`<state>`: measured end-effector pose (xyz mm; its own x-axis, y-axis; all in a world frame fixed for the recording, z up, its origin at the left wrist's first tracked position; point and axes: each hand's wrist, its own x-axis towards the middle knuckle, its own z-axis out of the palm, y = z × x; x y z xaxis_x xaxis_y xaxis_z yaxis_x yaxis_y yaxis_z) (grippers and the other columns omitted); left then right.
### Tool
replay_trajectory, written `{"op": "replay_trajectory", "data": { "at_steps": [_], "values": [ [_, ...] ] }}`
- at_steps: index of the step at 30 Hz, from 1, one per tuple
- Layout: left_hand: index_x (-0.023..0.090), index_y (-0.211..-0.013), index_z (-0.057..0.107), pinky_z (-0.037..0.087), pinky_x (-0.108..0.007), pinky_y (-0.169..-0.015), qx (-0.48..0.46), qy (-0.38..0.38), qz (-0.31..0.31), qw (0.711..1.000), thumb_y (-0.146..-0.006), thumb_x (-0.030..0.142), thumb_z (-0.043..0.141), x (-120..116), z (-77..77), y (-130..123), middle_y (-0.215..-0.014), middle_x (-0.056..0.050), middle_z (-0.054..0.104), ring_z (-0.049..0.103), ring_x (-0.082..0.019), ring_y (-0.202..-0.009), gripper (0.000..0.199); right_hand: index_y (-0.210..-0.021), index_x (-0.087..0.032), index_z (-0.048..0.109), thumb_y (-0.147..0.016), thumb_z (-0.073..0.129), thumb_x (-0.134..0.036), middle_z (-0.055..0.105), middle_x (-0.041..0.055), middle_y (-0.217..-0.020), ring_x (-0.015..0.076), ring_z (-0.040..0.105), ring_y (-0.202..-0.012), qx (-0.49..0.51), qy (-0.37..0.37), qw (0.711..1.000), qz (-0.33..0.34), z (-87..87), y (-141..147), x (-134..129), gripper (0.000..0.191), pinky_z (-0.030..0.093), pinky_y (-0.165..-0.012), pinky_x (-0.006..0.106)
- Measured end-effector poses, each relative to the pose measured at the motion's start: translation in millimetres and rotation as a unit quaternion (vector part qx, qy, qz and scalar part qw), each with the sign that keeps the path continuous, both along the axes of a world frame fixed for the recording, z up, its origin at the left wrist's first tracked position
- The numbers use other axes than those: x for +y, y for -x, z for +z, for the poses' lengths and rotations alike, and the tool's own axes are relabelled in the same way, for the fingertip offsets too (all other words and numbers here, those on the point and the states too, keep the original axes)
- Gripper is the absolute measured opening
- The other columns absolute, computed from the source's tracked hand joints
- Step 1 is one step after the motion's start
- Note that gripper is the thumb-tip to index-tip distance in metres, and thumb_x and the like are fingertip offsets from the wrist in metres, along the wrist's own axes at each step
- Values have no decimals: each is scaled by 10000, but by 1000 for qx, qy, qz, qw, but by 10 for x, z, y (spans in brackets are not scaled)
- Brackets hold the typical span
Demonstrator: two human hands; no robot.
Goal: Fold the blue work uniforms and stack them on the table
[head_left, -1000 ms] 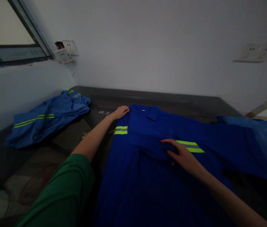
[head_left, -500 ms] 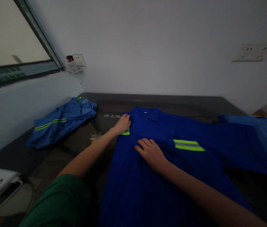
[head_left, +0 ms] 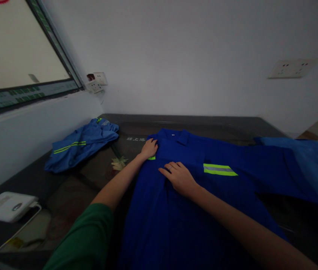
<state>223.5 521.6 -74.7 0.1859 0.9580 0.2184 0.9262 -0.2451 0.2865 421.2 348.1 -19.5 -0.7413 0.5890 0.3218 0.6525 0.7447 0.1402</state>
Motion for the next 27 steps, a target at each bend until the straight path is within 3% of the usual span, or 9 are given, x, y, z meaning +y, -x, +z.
{"op": "replay_trajectory", "data": {
  "at_steps": [4,7,10,12,15,17,19,23,27],
  "values": [
    [208,-1316,534,375,-407,-1054,-37,-30,44,998,-895,96,364,195,183,135,-1361,-126,516,462,-259,-1278,467,-1234,-170,573,-952,425,-148,612,141,-1185,256,549,-1039,-6,-5,1000,-19,-65,168,-3,319,419,-828,388],
    [186,-1190,616,400,-422,-1012,-67,-21,79,994,-898,122,433,422,302,276,-1293,-149,562,498,-280,-1226,350,-1160,-160,609,-953,406,-136,629,138,-1153,242,573,-1017,-19,26,999,-40,-56,206,12,291,443,-810,365],
    [133,-1030,663,457,-336,-922,-106,2,99,989,-889,181,532,603,328,362,-1089,-153,669,610,-241,-1050,198,-1187,-180,620,-907,443,-87,658,115,-1127,224,619,-971,-25,115,992,-42,63,138,58,344,470,-759,327],
    [121,-1025,657,475,-296,-873,-137,3,106,985,-884,193,549,651,281,378,-1007,-140,699,646,-220,-972,192,-1180,-226,649,-856,483,-60,688,77,-1103,210,645,-955,-22,207,978,-26,216,100,209,400,480,-747,301],
    [116,-1112,623,482,-289,-868,-184,-21,116,976,-889,153,506,629,154,376,-1030,-135,700,657,-208,-973,255,-1131,-232,697,-832,527,-81,723,41,-1069,177,663,-953,41,304,952,17,486,189,735,376,480,-808,261],
    [126,-1150,601,484,-288,-873,-214,-43,117,969,-883,112,475,599,72,379,-1035,-119,700,658,-193,-971,295,-1118,-191,709,-845,541,-106,728,44,-1069,154,662,-955,86,319,943,30,601,367,1233,332,471,-830,220],
    [144,-1146,597,491,-286,-860,-242,-60,111,962,-868,90,478,587,11,391,-991,-92,706,664,-179,-934,307,-1079,-180,726,-852,536,-104,733,40,-1055,144,663,-949,106,303,947,-27,608,591,1736,305,465,-818,194],
    [166,-1098,606,505,-276,-806,-287,-85,96,949,-839,66,498,604,-45,426,-917,-59,711,675,-169,-862,298,-1027,-148,740,-840,480,-38,736,88,-1004,169,671,-915,125,240,951,-147,343,932,2460,339,467,-792,217],
    [164,-1087,603,500,-266,-805,-318,-99,96,938,-810,32,502,607,-51,440,-938,-57,708,672,-162,-864,323,-1005,-151,748,-755,616,-41,734,72,-964,162,659,-879,100,247,956,-122,4,1029,2793,303,450,-746,192]
  ]
}}
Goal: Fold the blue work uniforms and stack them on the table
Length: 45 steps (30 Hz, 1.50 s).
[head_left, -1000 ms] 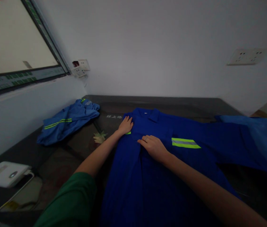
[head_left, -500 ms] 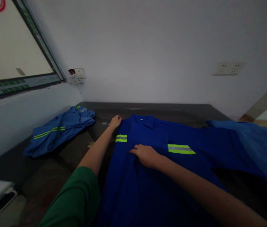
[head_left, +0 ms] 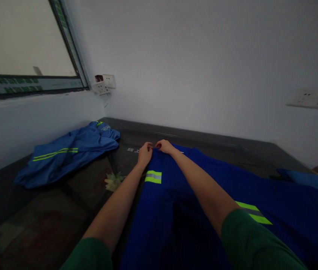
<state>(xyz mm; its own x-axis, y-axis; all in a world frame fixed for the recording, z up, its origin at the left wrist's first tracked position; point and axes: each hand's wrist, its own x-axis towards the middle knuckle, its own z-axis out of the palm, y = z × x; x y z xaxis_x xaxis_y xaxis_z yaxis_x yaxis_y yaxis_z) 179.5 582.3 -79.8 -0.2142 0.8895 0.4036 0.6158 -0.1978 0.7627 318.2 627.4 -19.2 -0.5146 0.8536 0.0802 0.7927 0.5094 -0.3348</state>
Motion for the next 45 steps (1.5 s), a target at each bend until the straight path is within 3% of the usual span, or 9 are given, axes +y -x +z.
{"op": "replay_trajectory", "data": {
  "at_steps": [4,9,17,22,26,30,37,41,45],
  "values": [
    [156,-1076,612,494,-277,-826,-12,-3,2,1000,-804,35,500,-8,15,-7,-952,-61,702,656,-164,-860,318,-1051,-155,732,-744,655,-91,722,51,-973,148,628,-859,8,7,999,40,-201,7,164,322,424,-732,188],
    [155,-1022,636,494,-305,-860,2,-1,-2,1000,-790,28,493,4,14,-21,-974,-69,692,641,-177,-907,301,-983,-131,745,-841,569,-166,722,55,-947,145,610,-846,37,6,998,52,-277,6,247,229,406,-738,196],
    [144,-1052,657,465,-329,-956,68,-6,-27,997,-822,49,484,10,7,-7,-1070,-99,677,610,-202,-1028,303,-1018,-141,731,-909,525,-215,722,83,-996,157,622,-901,63,-11,998,-28,-214,-2,152,245,406,-754,208],
    [116,-1148,601,476,-326,-951,46,0,-21,999,-787,-5,468,40,-14,-2,-1073,-111,658,606,-200,-1040,403,-1035,-162,720,-933,525,-310,714,105,-1043,182,630,-960,53,-1,997,-58,-128,48,50,266,413,-774,223],
    [135,-1192,555,483,-334,-949,18,-12,-15,1000,-774,-27,440,54,-37,2,-1087,-104,642,607,-192,-1044,463,-852,-101,740,-864,628,-448,721,154,-857,223,659,-833,14,57,996,-73,-54,153,21,365,416,-673,234],
    [133,-1162,565,487,-322,-942,14,-24,-20,999,-764,-36,436,55,-52,5,-1080,-105,633,613,-182,-1010,451,-764,-90,731,-875,623,-409,690,92,-708,169,620,-678,13,93,994,-63,9,210,13,355,377,-575,217],
    [157,-1166,574,501,-322,-906,42,-3,-6,999,-758,-38,431,60,-57,2,-1087,-101,619,615,-177,-971,475,-909,-71,734,-878,569,-209,699,93,-776,155,600,-702,47,89,992,-75,-106,264,-8,217,393,-593,212],
    [142,-1134,604,471,-330,-964,59,-3,-33,998,-770,-24,418,50,-39,-3,-1113,-104,639,601,-190,-1045,441,-873,-73,741,-913,508,-259,685,74,-723,147,588,-667,52,94,992,-72,-115,210,17,300,386,-573,209],
    [178,-1222,576,442,-349,-1004,95,12,-76,992,-820,15,392,46,-46,-16,-1204,-79,644,564,-205,-1134,471,-800,-62,742,-846,619,-304,668,69,-670,147,576,-637,52,102,992,-61,-90,126,36,275,385,-569,212]
  ]
}}
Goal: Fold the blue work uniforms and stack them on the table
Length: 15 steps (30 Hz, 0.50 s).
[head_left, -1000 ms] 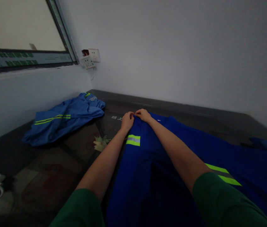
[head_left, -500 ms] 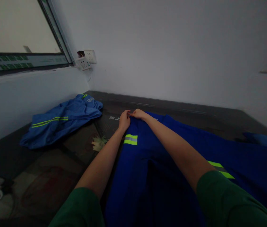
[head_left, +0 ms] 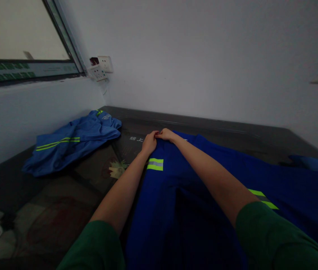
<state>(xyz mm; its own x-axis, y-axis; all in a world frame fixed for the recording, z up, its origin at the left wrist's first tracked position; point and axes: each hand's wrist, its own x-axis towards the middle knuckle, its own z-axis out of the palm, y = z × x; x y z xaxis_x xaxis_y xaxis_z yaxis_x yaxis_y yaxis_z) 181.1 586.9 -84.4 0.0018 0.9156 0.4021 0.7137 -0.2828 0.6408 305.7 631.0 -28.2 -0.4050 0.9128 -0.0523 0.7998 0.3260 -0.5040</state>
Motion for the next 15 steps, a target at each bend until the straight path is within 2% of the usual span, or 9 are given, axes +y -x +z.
{"op": "replay_trajectory", "data": {
  "at_steps": [4,7,9,11,15],
  "values": [
    [223,-1270,545,437,-372,-989,72,23,-8,997,-836,47,385,25,-11,8,-1244,-58,626,521,-225,-1174,495,-859,-68,745,-812,630,-187,708,75,-779,146,603,-702,18,-7,1000,3,-34,-5,-32,172,409,-629,203],
    [225,-1251,553,423,-387,-989,112,29,-5,993,-819,42,370,77,-4,37,-1251,-57,610,495,-235,-1162,504,-967,-99,732,-866,562,-160,718,67,-933,132,611,-802,42,-18,999,7,-37,-10,-89,207,412,-683,183],
    [220,-1200,588,405,-409,-999,127,32,-15,991,-811,48,373,131,17,63,-1217,-68,617,490,-247,-1141,477,-1006,-112,719,-895,537,-180,712,65,-964,128,601,-825,51,-19,998,9,-7,-63,-141,223,408,-686,178],
    [214,-1106,641,386,-417,-1011,140,39,-37,989,-799,61,400,196,58,95,-1154,-74,635,497,-251,-1115,420,-961,-102,720,-908,538,-238,706,66,-871,131,586,-755,49,-8,999,8,41,-172,-202,233,398,-640,189],
    [220,-841,698,362,-358,-1019,163,58,-106,979,-775,92,461,326,194,162,-975,-35,677,546,-210,-1018,277,-651,-107,669,-884,575,-341,571,12,-563,107,467,-532,26,37,999,8,147,-494,-333,343,322,-525,224]
  ]
}}
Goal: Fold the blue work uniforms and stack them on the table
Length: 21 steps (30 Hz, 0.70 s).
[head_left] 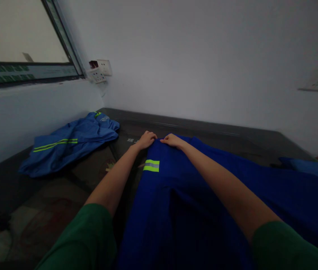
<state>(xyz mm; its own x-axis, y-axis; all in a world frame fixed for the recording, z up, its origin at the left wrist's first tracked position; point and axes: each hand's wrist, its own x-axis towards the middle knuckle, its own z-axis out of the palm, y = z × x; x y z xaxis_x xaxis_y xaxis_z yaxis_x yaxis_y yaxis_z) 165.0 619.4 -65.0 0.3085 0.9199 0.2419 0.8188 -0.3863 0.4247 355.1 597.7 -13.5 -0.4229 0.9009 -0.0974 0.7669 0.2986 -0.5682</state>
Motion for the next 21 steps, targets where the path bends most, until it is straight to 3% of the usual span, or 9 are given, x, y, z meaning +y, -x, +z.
{"op": "replay_trajectory", "data": {
  "at_steps": [4,8,11,15,18,21],
  "values": [
    [200,-738,681,387,-291,-954,12,22,-50,998,-836,193,471,62,99,12,-877,-15,683,583,-167,-901,231,-592,-135,598,-873,582,-305,471,-35,-516,80,374,-482,-2,21,1000,-10,64,-232,-126,329,275,-497,225],
    [192,-772,659,429,-261,-822,36,27,-60,997,-906,334,449,52,66,-26,-780,-12,657,571,-163,-791,287,-695,-130,629,-900,546,-330,565,-8,-618,88,441,-528,5,27,999,-30,93,-380,-290,298,305,-509,219],
    [200,-822,649,404,-310,-880,58,11,-41,997,-932,365,424,25,-8,-68,-861,-36,659,554,-197,-877,300,-780,-123,670,-862,606,-380,680,51,-794,134,575,-662,10,81,997,-12,126,-638,-484,277,391,-565,221],
    [211,-882,640,366,-379,-936,86,-9,-23,996,-942,416,422,-39,-62,-150,-988,-79,643,504,-257,-1033,306,-990,-154,692,-782,688,-269,708,77,-1057,199,653,-904,36,161,986,10,177,-1178,-804,238,501,-748,260],
    [214,-945,633,358,-423,-950,146,-40,-10,988,-950,477,396,-118,-49,-215,-1057,-100,628,471,-294,-1107,354,-1149,-165,650,-783,688,-239,658,100,-1205,225,625,-1064,32,122,992,-21,193,-1522,-1036,375,496,-887,304],
    [187,-1010,615,334,-458,-989,195,-84,25,977,-948,484,404,-218,1,-266,-1120,-133,604,462,-315,-1145,370,-1202,-157,616,-798,659,-152,655,124,-1179,247,616,-1081,-70,13,995,-68,219,-1660,-1300,406,479,-928,364]
  ]
}}
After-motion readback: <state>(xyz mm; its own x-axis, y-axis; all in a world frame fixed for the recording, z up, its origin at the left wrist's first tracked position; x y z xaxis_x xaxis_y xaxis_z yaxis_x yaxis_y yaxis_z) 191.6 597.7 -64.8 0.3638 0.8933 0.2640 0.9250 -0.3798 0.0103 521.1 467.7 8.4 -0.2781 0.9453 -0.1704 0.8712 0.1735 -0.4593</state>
